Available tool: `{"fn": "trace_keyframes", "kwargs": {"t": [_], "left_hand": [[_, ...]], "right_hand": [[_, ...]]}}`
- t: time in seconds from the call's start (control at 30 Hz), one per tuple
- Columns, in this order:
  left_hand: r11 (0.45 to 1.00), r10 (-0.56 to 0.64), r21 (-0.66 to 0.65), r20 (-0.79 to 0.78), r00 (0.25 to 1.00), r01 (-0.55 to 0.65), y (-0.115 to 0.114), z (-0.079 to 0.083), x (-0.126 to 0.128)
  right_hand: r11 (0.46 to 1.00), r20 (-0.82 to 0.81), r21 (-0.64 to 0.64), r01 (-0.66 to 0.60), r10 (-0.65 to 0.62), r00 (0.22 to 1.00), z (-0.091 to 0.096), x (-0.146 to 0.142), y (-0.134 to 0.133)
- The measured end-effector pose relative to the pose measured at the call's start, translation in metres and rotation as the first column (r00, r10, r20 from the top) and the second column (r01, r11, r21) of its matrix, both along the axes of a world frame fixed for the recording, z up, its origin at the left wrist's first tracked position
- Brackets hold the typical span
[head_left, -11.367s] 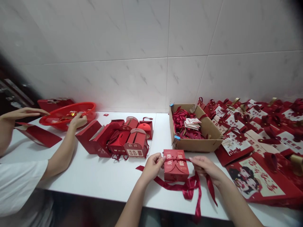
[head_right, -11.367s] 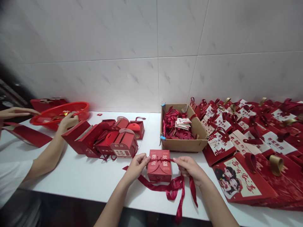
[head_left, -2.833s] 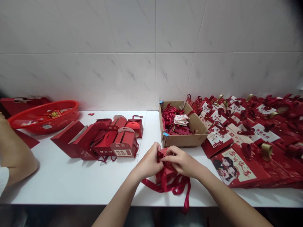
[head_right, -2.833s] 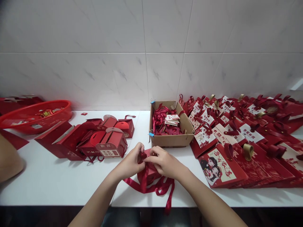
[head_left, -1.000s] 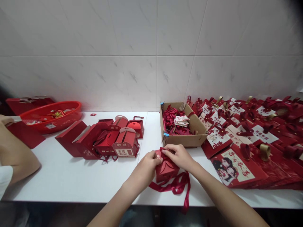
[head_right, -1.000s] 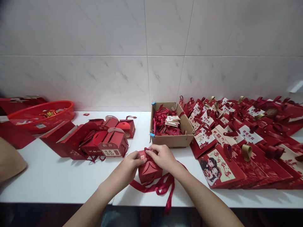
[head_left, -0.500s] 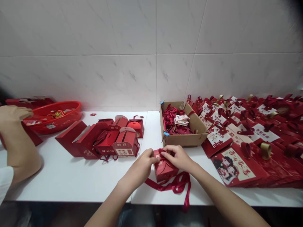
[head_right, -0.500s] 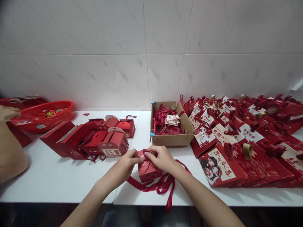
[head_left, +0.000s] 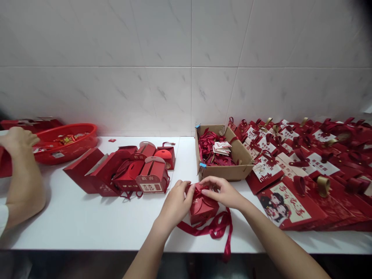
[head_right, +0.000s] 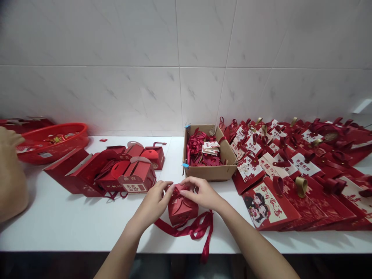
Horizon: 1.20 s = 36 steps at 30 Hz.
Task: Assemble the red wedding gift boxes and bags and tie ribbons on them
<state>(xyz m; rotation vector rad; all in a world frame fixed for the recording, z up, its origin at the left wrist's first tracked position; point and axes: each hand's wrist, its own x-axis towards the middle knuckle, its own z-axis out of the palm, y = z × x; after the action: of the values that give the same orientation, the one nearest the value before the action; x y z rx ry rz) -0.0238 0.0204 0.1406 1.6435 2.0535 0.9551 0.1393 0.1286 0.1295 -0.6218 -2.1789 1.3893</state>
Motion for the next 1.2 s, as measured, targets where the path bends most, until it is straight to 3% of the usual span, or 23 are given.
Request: {"fn": "trace_keyframes", "kwargs": {"t": [0.37,0.53,0.8,1.2], "left_hand": [[0.998,0.011,0.060,0.006,1.000,-0.011,0.000,-0.012,0.007],[0.993,0.067,0.097,-0.035,0.997,-0.063,0.002,-0.019,0.014],[0.966,0.189,0.192,-0.059,0.980,-0.175,0.007,-0.030,0.030],[0.937,0.218,0.286,-0.027,0.976,-0.201,0.011,-0.040,0.037]], "right_hand": [[0.995,-0.060,-0.086,0.051,-0.056,0.997,-0.011,0.000,0.000],[0.984,-0.105,-0.088,0.152,-0.161,0.981,-0.021,-0.002,-0.007],[0.898,-0.196,-0.017,0.439,-0.433,0.880,-0.035,-0.015,-0.037],[0.826,-0.261,-0.032,0.562,-0.550,0.793,-0.046,-0.024,-0.042]]}}
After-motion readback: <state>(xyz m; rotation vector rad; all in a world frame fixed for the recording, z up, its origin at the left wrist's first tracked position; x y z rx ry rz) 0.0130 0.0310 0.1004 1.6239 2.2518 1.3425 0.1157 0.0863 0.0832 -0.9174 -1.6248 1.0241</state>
